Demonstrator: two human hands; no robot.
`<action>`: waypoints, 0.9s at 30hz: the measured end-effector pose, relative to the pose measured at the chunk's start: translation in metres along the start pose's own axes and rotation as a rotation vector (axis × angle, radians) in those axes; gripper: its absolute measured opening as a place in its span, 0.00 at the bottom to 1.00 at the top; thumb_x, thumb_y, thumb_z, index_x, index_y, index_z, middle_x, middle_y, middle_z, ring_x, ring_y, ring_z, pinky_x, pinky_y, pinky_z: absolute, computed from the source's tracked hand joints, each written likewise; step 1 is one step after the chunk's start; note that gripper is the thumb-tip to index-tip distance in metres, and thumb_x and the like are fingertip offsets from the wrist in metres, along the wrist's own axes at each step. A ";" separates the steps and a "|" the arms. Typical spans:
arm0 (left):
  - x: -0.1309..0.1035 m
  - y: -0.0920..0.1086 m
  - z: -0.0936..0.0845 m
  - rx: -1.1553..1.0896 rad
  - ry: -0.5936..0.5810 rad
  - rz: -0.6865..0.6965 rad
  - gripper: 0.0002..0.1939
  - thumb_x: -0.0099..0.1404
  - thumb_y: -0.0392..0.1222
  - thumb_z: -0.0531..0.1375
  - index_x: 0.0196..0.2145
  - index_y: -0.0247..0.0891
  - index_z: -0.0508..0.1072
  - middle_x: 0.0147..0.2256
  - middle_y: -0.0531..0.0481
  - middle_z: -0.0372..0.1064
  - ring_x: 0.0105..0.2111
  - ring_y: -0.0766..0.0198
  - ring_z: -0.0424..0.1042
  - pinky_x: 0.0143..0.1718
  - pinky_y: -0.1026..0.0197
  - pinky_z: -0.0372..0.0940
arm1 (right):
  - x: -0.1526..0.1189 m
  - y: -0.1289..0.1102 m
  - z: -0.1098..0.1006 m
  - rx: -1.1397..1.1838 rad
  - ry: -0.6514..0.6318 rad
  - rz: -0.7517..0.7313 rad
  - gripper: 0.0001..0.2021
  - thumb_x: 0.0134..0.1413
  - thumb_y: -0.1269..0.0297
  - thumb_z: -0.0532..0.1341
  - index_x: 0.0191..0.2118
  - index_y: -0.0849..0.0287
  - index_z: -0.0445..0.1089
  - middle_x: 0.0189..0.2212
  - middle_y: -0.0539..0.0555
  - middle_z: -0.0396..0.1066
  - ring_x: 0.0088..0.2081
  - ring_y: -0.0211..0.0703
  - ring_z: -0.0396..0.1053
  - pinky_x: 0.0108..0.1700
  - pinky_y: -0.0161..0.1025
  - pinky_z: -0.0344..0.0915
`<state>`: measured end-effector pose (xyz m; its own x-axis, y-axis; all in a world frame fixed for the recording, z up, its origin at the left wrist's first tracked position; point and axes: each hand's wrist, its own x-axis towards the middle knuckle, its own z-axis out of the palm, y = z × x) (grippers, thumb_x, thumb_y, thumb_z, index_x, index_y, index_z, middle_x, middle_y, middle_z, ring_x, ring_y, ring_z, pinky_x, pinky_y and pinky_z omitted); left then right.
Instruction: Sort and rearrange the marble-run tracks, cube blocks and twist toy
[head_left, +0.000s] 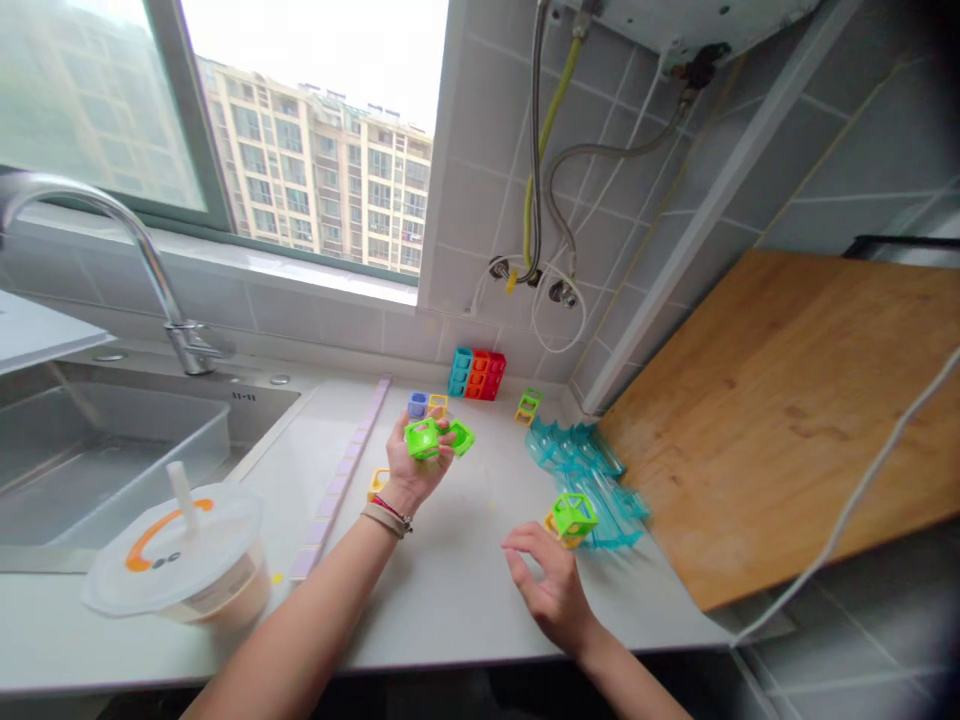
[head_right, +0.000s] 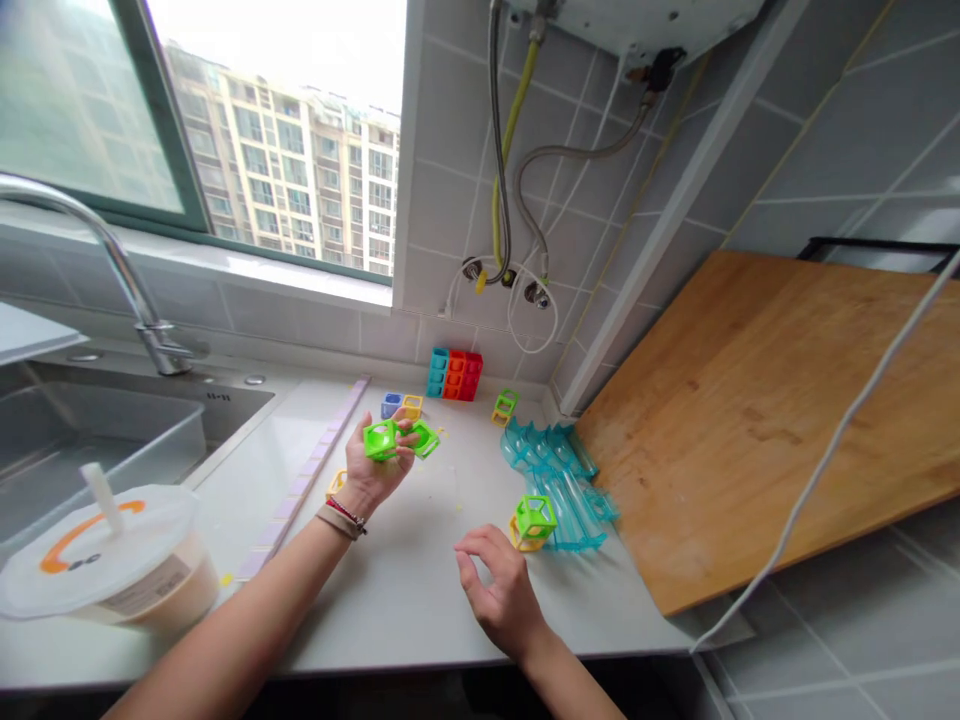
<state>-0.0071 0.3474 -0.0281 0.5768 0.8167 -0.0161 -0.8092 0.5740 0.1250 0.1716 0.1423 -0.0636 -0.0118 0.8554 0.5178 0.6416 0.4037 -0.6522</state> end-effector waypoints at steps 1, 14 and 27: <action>-0.002 -0.001 0.002 0.006 -0.003 -0.002 0.20 0.74 0.54 0.53 0.44 0.35 0.74 0.31 0.45 0.67 0.25 0.65 0.65 0.19 0.68 0.63 | 0.007 0.001 0.006 0.033 0.021 0.036 0.08 0.66 0.66 0.59 0.44 0.53 0.76 0.39 0.56 0.75 0.42 0.50 0.75 0.46 0.47 0.74; -0.007 -0.021 0.003 0.375 -0.027 -0.147 0.12 0.71 0.47 0.60 0.48 0.39 0.73 0.31 0.50 0.67 0.26 0.63 0.68 0.22 0.65 0.63 | 0.029 0.028 0.048 0.510 0.173 0.477 0.16 0.63 0.50 0.62 0.47 0.57 0.75 0.44 0.58 0.73 0.34 0.42 0.72 0.29 0.36 0.74; -0.009 -0.031 0.003 0.621 -0.110 -0.351 0.16 0.70 0.52 0.62 0.47 0.37 0.74 0.31 0.50 0.67 0.26 0.62 0.71 0.17 0.65 0.67 | 0.029 0.021 0.046 0.608 0.136 0.414 0.26 0.65 0.52 0.62 0.65 0.51 0.65 0.52 0.57 0.73 0.33 0.39 0.75 0.32 0.37 0.73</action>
<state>0.0133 0.3218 -0.0287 0.8255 0.5609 -0.0626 -0.3807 0.6353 0.6719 0.1494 0.1899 -0.0877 0.2591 0.9447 0.2012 0.0349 0.1991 -0.9794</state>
